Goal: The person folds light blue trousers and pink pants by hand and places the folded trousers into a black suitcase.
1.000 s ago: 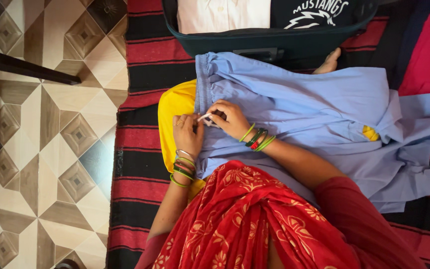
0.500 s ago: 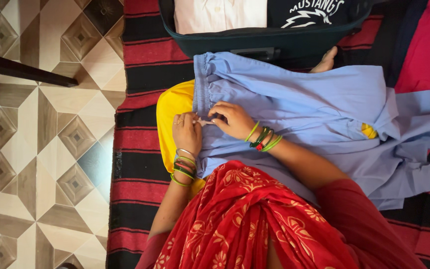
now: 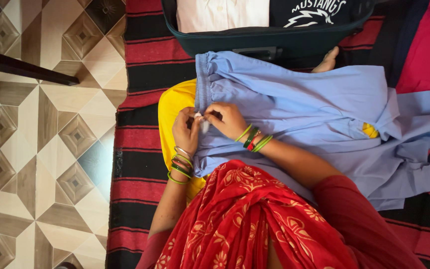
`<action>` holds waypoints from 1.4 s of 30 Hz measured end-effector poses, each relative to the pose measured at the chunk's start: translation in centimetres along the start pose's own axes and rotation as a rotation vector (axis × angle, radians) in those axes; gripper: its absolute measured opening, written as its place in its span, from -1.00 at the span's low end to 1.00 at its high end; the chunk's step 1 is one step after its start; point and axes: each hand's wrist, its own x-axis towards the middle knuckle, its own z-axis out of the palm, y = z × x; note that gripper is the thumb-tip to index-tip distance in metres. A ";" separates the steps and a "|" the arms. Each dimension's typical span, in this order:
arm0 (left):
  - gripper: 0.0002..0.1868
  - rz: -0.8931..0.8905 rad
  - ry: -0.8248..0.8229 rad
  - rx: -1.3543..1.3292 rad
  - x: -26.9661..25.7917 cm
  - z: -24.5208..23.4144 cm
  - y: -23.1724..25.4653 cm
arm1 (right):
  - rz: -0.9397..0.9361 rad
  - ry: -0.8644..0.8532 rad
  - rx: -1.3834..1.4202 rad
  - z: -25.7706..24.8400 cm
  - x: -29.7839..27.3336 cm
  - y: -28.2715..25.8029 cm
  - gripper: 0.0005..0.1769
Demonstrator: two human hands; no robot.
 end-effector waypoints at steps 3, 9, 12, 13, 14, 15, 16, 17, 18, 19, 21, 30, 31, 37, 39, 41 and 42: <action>-0.73 0.116 -0.019 0.078 0.1 -0.2 0.0 | 0.012 -0.004 0.046 -0.3 0.2 0.1 -0.91; -0.59 -0.020 -0.072 -0.545 -0.8 -0.7 -1.3 | -0.134 -0.035 -0.057 -0.2 0.1 -0.8 -0.77; -0.42 0.038 -0.029 -0.569 -0.8 -0.8 -1.2 | -0.101 -0.021 -0.053 0.0 -0.1 0.6 -0.83; -0.38 0.070 -0.013 -0.487 -0.7 -0.8 -0.8 | -0.087 -0.015 -0.046 0.1 -0.2 1.3 -0.84; -0.35 0.103 0.003 -0.406 -0.5 -0.7 -0.2 | -0.037 -0.022 0.044 0.3 -0.3 2.1 -0.83; -0.31 0.136 0.019 -0.325 -0.3 -0.6 0.4 | 0.013 -0.028 0.132 0.5 -0.4 2.8 -0.83; -0.35 0.170 0.026 -0.184 0.0 -0.6 0.9 | 0.064 -0.034 0.220 0.6 -0.6 3.6 -0.81; -0.39 0.204 0.032 -0.044 0.2 -0.6 1.3 | 0.045 -0.062 0.357 0.6 -0.6 4.3 -0.81; -0.42 0.236 0.039 0.097 0.4 -0.6 1.6 | 0.025 -0.090 0.496 0.5 -0.3 4.9 -0.81; -0.53 0.247 0.037 0.106 0.5 -0.6 1.7 | 0.005 -0.119 0.634 0.3 -0.2 5.2 -0.80; -0.73 0.269 0.035 0.125 0.6 -0.5 1.7 | 0.022 -0.130 0.616 -0.1 0.0 4.8 -0.70; -0.93 0.125 0.119 0.009 -0.1 -0.7 0.8 | -0.140 -0.126 0.079 -1.7 -0.3 0.7 -0.81; -0.92 0.091 0.135 0.023 -0.2 -0.6 0.5 | -0.093 -0.119 0.089 -1.6 -0.4 0.9 -0.86; -0.97 -0.088 0.221 -0.328 -0.9 0.5 -1.8 | 0.003 -0.004 0.113 -1.3 -0.8 1.9 -0.91; -0.95 -0.118 0.243 -0.345 -1.1 0.7 -2.6 | -0.052 0.000 0.022 -1.3 -0.9 1.8 -0.92; -0.82 -0.118 0.290 -0.494 -1.2 1.0 -3.3 | -0.089 -0.011 -0.058 -1.3 -0.9 1.8 -0.92; -0.74 -0.118 0.313 -0.568 -1.3 1.1 -3.7 | -0.098 -0.023 -0.093 -1.3 -0.9 1.8 -0.92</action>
